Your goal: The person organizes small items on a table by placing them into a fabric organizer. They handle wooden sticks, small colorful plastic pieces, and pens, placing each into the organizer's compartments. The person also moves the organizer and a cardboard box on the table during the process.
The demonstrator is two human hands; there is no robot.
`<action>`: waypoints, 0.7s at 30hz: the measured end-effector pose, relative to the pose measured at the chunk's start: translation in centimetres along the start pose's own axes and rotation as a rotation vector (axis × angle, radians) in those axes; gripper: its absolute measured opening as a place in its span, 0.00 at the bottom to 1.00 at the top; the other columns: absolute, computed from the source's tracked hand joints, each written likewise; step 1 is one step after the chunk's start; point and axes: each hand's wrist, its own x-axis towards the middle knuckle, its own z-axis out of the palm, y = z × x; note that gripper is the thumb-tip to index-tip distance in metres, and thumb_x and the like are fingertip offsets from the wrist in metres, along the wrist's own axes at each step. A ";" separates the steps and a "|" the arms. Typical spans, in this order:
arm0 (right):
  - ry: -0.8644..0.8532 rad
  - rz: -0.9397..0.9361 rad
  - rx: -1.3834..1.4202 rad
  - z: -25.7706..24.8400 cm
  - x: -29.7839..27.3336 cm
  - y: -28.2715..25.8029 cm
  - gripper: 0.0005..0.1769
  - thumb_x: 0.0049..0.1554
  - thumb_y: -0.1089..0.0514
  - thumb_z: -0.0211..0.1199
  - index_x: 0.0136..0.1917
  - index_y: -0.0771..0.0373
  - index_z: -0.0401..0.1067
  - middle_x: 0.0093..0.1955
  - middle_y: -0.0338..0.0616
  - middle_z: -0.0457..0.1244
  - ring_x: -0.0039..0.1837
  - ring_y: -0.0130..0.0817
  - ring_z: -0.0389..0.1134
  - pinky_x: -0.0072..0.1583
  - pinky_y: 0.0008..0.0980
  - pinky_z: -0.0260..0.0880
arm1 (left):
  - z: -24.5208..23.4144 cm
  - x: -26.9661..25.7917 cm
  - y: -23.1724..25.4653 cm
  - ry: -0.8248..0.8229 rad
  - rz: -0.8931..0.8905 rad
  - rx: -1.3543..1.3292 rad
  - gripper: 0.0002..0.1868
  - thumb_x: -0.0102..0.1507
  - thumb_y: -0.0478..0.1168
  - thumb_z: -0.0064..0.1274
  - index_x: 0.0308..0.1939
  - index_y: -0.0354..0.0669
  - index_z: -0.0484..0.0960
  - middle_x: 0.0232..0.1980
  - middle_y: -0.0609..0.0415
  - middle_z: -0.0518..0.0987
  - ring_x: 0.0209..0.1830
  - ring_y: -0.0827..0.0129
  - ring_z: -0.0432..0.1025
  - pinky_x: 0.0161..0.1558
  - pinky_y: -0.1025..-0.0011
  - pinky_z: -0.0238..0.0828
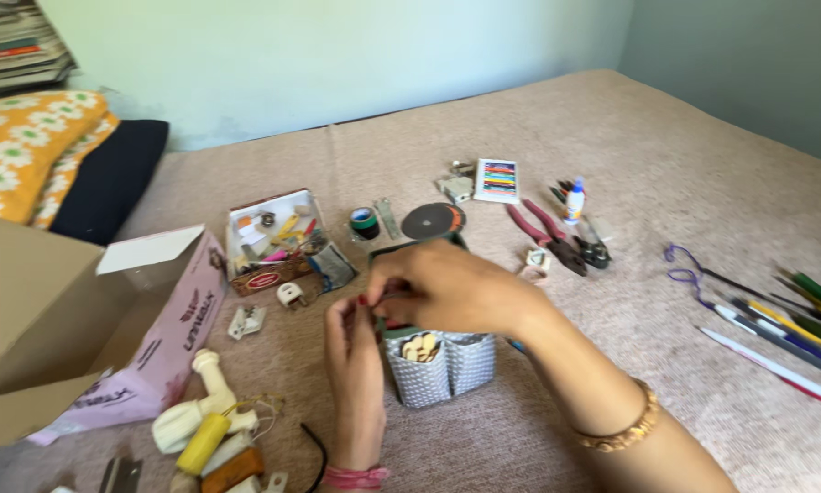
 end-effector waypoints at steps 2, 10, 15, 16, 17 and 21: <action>0.041 -0.066 -0.052 0.3 0.1 -0.3 0.08 0.53 0.63 0.67 0.48 0.64 0.78 0.44 0.45 0.73 0.44 0.32 0.74 0.48 0.33 0.73 | -0.4 0.0 0.0 -0.002 -0.079 0.086 0.13 0.72 0.41 0.41 0.53 0.37 0.75 0.47 0.53 0.79 0.45 0.74 0.75 0.46 0.74 0.71; 0.005 0.042 0.012 -0.4 -0.1 -0.3 0.10 0.54 0.64 0.63 0.51 0.62 0.76 0.43 0.44 0.74 0.44 0.32 0.77 0.47 0.33 0.76 | 0.0 -0.2 0.4 -0.011 -0.138 0.028 0.15 0.71 0.44 0.42 0.53 0.36 0.74 0.49 0.50 0.78 0.44 0.72 0.75 0.45 0.73 0.72; 0.072 -0.004 -0.051 -1.0 -0.4 0.8 0.11 0.55 0.63 0.64 0.53 0.62 0.76 0.47 0.43 0.73 0.47 0.32 0.77 0.51 0.32 0.76 | -0.1 -0.2 0.7 -0.009 -0.191 0.062 0.15 0.70 0.43 0.40 0.54 0.37 0.73 0.48 0.52 0.79 0.41 0.72 0.77 0.43 0.73 0.75; 0.102 -0.027 -0.066 -1.6 -0.6 1.2 0.11 0.56 0.62 0.65 0.53 0.61 0.76 0.48 0.43 0.73 0.47 0.32 0.76 0.52 0.32 0.76 | 0.0 -0.2 0.7 -0.013 -0.183 0.044 0.14 0.70 0.42 0.40 0.54 0.37 0.73 0.48 0.51 0.78 0.40 0.71 0.77 0.42 0.73 0.75; 0.132 -0.050 -0.082 -2.3 -0.8 1.7 0.12 0.56 0.62 0.65 0.54 0.61 0.76 0.49 0.43 0.73 0.48 0.32 0.76 0.53 0.32 0.76 | 0.0 -0.2 0.6 -0.017 -0.174 0.025 0.14 0.70 0.42 0.41 0.54 0.37 0.73 0.47 0.50 0.78 0.40 0.71 0.76 0.41 0.72 0.74; 0.315 0.164 -0.124 -6.3 -2.6 5.0 0.11 0.57 0.58 0.64 0.54 0.58 0.78 0.47 0.40 0.74 0.49 0.28 0.77 0.53 0.30 0.78 | 0.0 -0.3 0.7 -0.016 -0.123 0.060 0.14 0.71 0.43 0.42 0.54 0.37 0.74 0.47 0.49 0.78 0.40 0.72 0.75 0.42 0.73 0.73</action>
